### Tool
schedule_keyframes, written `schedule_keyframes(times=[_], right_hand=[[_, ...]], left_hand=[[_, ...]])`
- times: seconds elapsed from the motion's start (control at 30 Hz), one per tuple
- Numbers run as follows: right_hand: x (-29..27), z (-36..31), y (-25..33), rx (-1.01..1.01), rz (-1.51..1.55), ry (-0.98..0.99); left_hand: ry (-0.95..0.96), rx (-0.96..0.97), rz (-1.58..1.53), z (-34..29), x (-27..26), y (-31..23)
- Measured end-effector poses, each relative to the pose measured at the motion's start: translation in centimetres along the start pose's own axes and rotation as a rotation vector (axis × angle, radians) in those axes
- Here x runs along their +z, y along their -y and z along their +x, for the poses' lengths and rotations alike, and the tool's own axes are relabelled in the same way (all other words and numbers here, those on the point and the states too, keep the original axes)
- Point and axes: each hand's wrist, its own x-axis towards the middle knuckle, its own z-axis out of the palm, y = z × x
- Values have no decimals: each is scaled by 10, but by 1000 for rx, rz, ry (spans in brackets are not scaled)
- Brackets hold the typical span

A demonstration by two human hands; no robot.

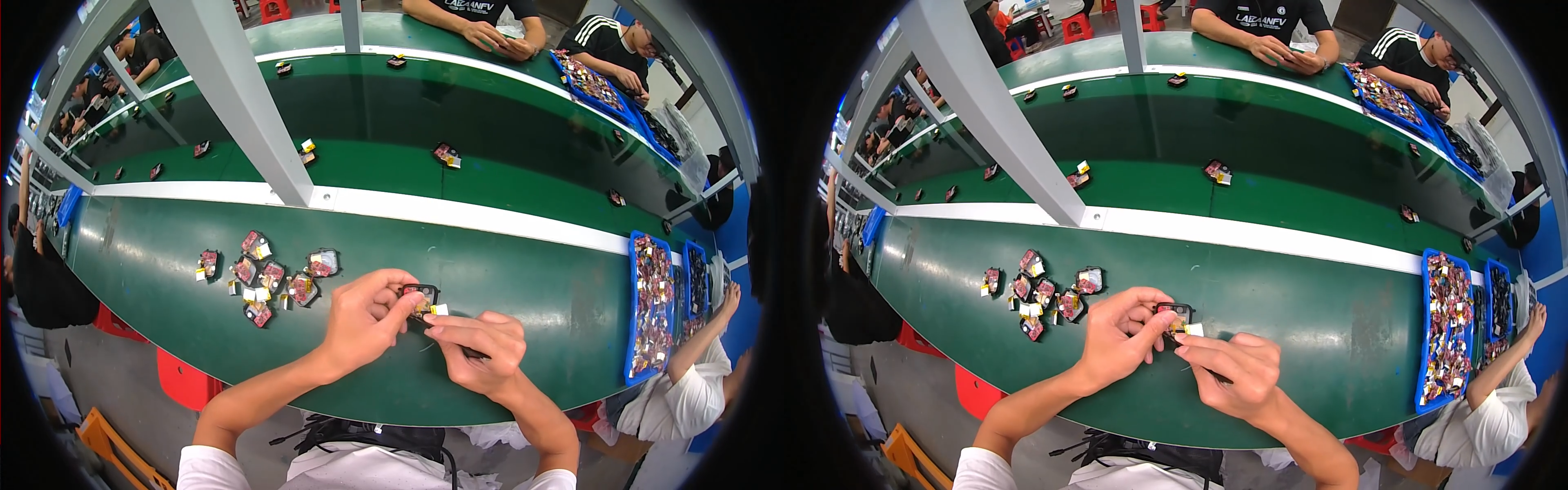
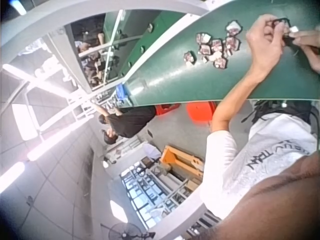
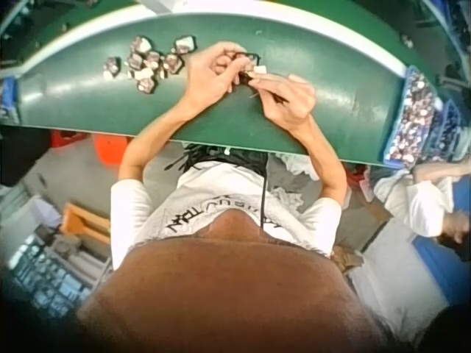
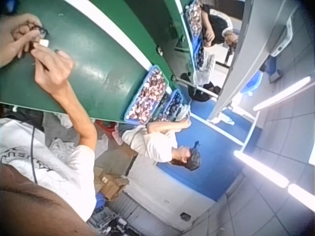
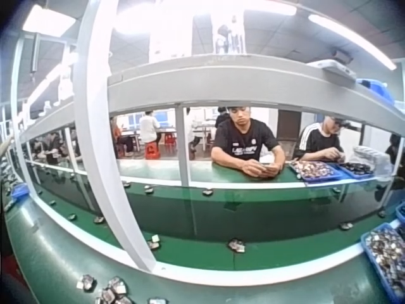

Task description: Inspecting and assembling small electronic components using tweezers on a factory assembly line.

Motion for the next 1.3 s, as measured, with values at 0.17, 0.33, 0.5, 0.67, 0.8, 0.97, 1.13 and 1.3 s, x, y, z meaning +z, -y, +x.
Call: schedule_keyframes(times=[0.17, 0.33, 0.5, 0.67, 0.8, 0.97, 1.13, 1.3], right_hand=[[1, 0, -1, -9, -17, -6], [0, 0, -2, 4, -3, -21], [0, -1, -3, -24, -25, 5], [0, -1, -3, -55, -60, 13], [1, -2, -5, -35, -65, 25], [-1, 0, -1, -28, -65, 35], [-1, 0, 0, -42, -76, 40], [0, -1, 1, -46, -73, 46]], left_hand=[[-36, 137, 95, 1, 4, 11], [-25, 134, 48, 1, 4, 3], [-66, 115, 72, 2, 6, 9], [-105, 148, 153, 2, 10, 9], [-118, 134, 163, 1, 11, 5], [-92, 111, 156, 1, 10, 6], [-100, 53, 124, 0, 12, 2], [-147, 75, 139, -1, 14, 4]])
